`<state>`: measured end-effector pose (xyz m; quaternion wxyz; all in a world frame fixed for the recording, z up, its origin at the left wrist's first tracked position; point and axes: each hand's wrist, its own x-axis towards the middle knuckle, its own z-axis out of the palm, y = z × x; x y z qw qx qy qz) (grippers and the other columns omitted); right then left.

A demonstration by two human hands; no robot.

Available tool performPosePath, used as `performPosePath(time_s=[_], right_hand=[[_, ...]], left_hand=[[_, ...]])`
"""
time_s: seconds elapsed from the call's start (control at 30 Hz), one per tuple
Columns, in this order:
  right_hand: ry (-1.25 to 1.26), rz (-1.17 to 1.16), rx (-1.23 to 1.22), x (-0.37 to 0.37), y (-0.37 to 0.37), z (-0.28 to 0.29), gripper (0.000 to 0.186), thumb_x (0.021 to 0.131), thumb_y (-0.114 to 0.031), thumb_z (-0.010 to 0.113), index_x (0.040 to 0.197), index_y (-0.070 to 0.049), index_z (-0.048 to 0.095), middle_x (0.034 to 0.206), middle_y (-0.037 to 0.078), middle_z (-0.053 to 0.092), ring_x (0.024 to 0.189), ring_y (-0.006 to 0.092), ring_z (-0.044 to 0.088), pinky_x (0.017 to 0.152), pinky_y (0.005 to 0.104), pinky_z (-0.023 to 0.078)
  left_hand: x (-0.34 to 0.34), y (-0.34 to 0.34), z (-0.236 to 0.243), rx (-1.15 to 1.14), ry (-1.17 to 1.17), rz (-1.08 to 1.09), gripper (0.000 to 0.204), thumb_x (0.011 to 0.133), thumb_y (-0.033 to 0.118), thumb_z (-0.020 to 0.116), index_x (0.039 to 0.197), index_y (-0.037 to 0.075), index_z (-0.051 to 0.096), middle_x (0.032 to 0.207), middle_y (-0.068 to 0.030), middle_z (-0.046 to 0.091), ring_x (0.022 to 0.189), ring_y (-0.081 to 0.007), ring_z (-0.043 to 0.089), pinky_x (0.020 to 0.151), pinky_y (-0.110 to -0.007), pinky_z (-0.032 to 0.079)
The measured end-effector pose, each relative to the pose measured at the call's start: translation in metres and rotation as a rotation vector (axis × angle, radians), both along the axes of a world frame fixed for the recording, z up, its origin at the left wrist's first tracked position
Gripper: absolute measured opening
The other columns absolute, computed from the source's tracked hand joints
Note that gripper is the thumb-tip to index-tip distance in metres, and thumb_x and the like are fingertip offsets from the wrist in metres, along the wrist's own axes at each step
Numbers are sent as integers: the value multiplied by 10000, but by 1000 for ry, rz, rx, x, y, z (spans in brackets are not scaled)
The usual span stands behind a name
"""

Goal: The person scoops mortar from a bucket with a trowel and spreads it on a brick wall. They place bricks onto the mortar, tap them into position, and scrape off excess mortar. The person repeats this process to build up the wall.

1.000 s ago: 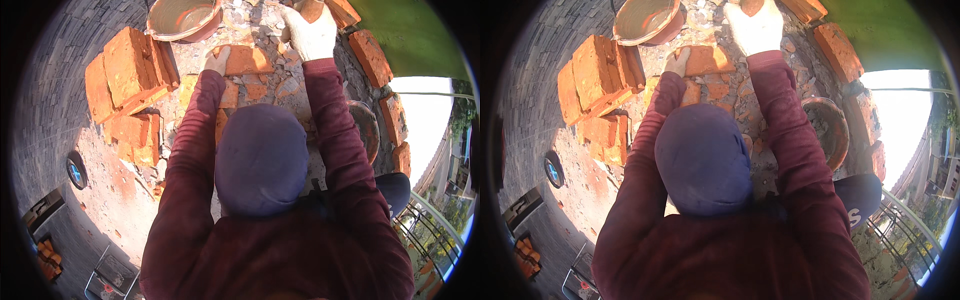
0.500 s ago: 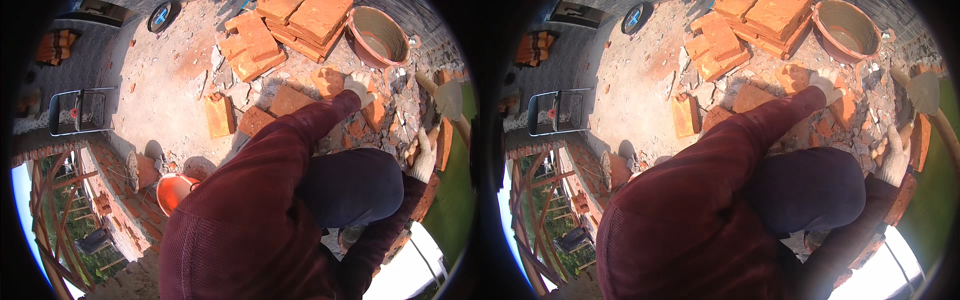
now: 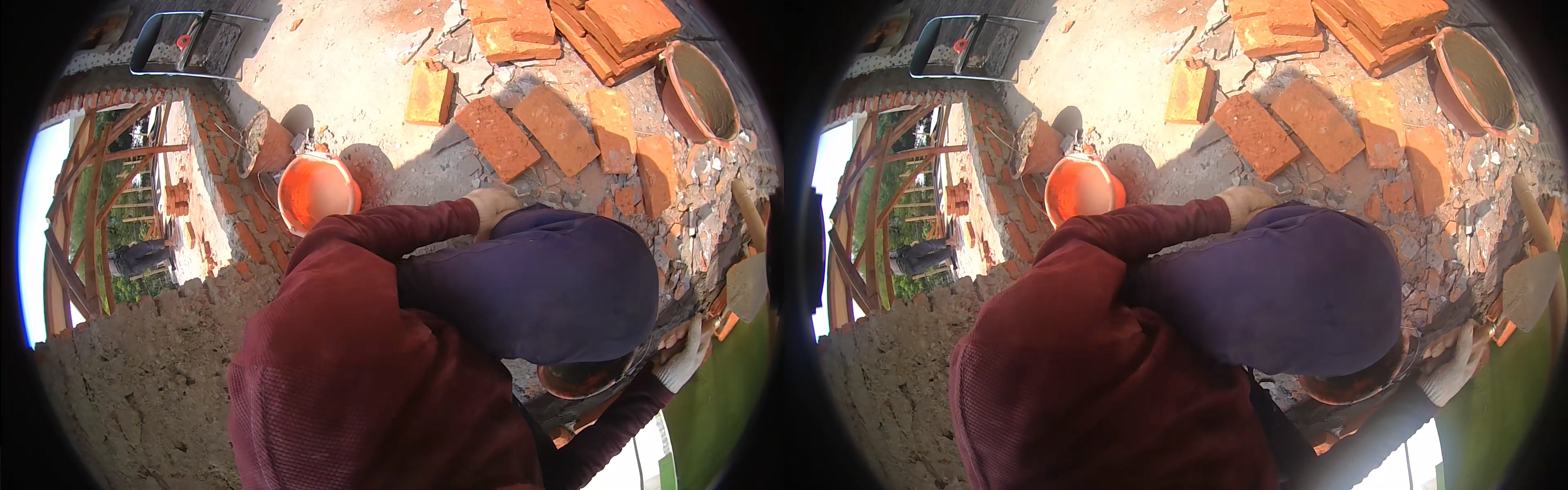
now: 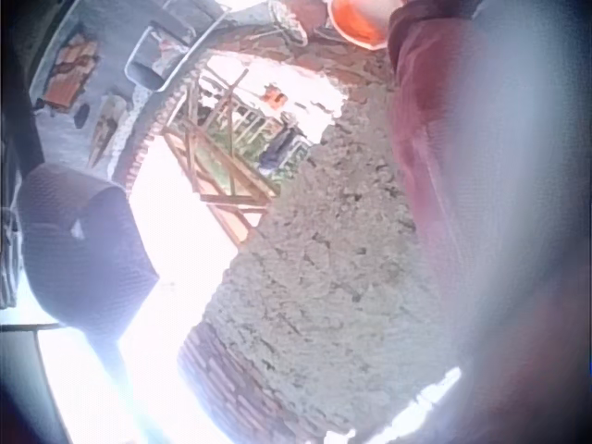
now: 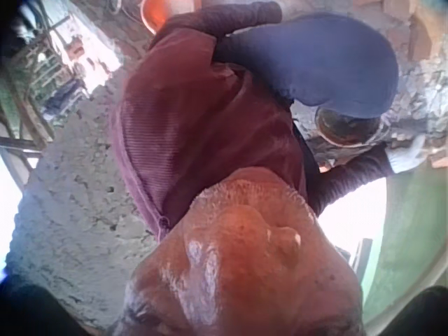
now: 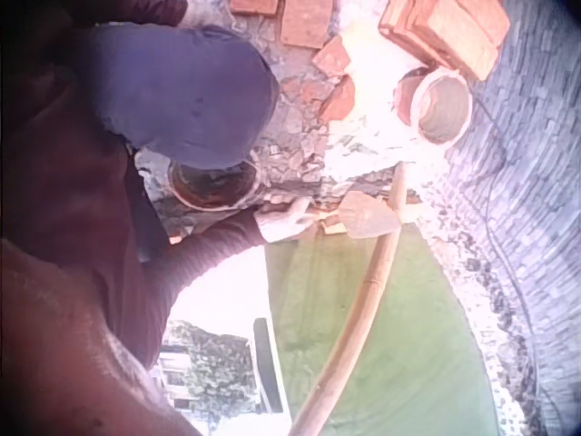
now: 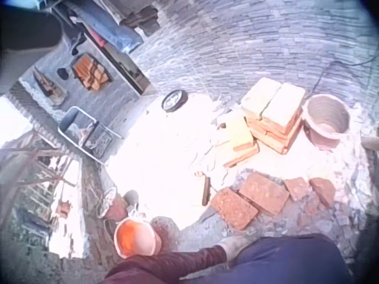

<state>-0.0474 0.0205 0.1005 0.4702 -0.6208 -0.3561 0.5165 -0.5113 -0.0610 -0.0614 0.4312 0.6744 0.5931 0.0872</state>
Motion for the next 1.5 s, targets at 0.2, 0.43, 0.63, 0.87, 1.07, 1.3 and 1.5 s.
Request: performPosePath(time_s=[0.2,0.43,0.63,0.87,1.07,1.3,1.5], right_hand=[[-172,87,88,-8,-3,-3,248,958,-125,708,1128,-29,555,739,32,540,582,128,517,553,274,450],[-137,421,-191,41,-11,-56,473,837,-73,755,1267,13,579,1096,83,636,918,185,637,778,311,547],[194,419,-325,99,-35,-117,667,900,-77,714,1493,33,427,1399,216,575,1088,241,672,924,329,551],[94,362,-76,107,-7,-176,525,913,-161,743,1368,-12,529,1019,70,678,743,161,649,626,283,537],[53,272,-33,88,-25,-177,565,911,-180,736,1405,-18,516,1042,65,661,908,188,653,827,323,549],[-785,328,43,79,-77,-43,321,771,-73,744,1054,-5,608,924,61,611,868,170,578,796,343,496],[-886,541,-191,111,-170,135,304,811,-127,646,1064,29,583,796,160,575,709,252,552,707,363,475]], left_hand=[[-24,-85,-9,-104,17,234,368,981,331,503,1157,95,724,1137,-185,717,1106,-399,653,981,-477,502],[-61,-172,-12,-293,95,264,431,974,407,556,1205,78,711,1185,-207,707,1151,-379,652,1017,-465,489],[-89,-199,39,-197,273,358,403,968,399,572,1184,95,724,1137,-201,723,1119,-375,671,991,-458,507],[-137,-225,111,220,294,697,284,971,284,635,1100,59,749,1020,-160,754,976,-305,720,906,-396,546],[-192,-197,155,322,377,786,365,1000,336,583,1023,7,738,956,-151,745,891,-237,703,823,-384,539],[-57,-31,221,368,-471,634,555,1088,472,453,1288,-14,635,1131,-121,690,1044,-214,655,929,-364,525],[57,24,297,491,-152,-76,594,898,220,679,1423,-30,559,1350,-188,610,1292,-279,570,1133,-392,406]])
